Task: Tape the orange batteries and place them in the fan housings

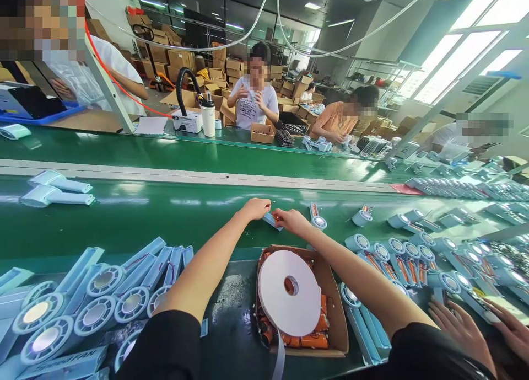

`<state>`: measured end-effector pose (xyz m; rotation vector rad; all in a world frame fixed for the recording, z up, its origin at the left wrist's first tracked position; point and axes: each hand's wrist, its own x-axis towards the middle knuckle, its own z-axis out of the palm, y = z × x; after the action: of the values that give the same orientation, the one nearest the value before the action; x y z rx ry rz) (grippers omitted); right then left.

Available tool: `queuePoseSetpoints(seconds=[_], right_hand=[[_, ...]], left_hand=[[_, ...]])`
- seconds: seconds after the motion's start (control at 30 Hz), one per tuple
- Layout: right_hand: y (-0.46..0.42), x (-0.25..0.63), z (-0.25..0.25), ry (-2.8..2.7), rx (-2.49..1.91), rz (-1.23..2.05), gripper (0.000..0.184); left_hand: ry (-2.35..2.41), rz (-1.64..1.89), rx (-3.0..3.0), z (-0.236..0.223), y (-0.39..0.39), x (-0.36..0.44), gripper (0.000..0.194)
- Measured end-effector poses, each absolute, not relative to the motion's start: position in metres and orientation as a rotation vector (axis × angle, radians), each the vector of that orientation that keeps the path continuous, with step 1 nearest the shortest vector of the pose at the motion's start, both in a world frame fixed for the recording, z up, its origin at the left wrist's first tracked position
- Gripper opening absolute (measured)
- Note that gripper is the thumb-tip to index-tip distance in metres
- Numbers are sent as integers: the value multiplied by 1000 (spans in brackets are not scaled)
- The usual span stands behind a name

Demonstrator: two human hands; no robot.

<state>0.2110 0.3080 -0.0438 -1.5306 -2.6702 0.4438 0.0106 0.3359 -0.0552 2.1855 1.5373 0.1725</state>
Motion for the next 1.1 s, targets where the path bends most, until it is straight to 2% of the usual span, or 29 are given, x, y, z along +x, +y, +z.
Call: queuePoseSetpoints(seconds=[0.3, 0.47, 0.63, 0.73, 0.83, 0.93, 1.03, 1.1], right_hand=[[312, 199, -49, -2858, -1573, 341, 47], [315, 187, -51, -2845, -1568, 380, 36], [306, 196, -16, -2709, -1513, 468, 33], [261, 241, 8, -2472, -1555, 455, 33], [179, 307, 7, -1976, -1572, 630, 57], [89, 352, -13, -1642, -1488, 751, 73], [29, 359, -28, -1426, -1482, 837, 73], [10, 348, -32, -1356, -1474, 899, 68]], left_hand=[[1560, 222, 2103, -49, 333, 19, 35], [1582, 213, 2077, -50, 334, 27, 35], [1617, 249, 2104, -29, 330, 35, 37], [1557, 340, 2224, -9, 300, 33, 41], [1238, 320, 2423, -2, 240, 24, 53], [759, 53, 2651, -8, 172, 7, 67], [738, -43, 2769, -8, 130, -7, 74], [764, 17, 2777, 0, 117, -11, 70]])
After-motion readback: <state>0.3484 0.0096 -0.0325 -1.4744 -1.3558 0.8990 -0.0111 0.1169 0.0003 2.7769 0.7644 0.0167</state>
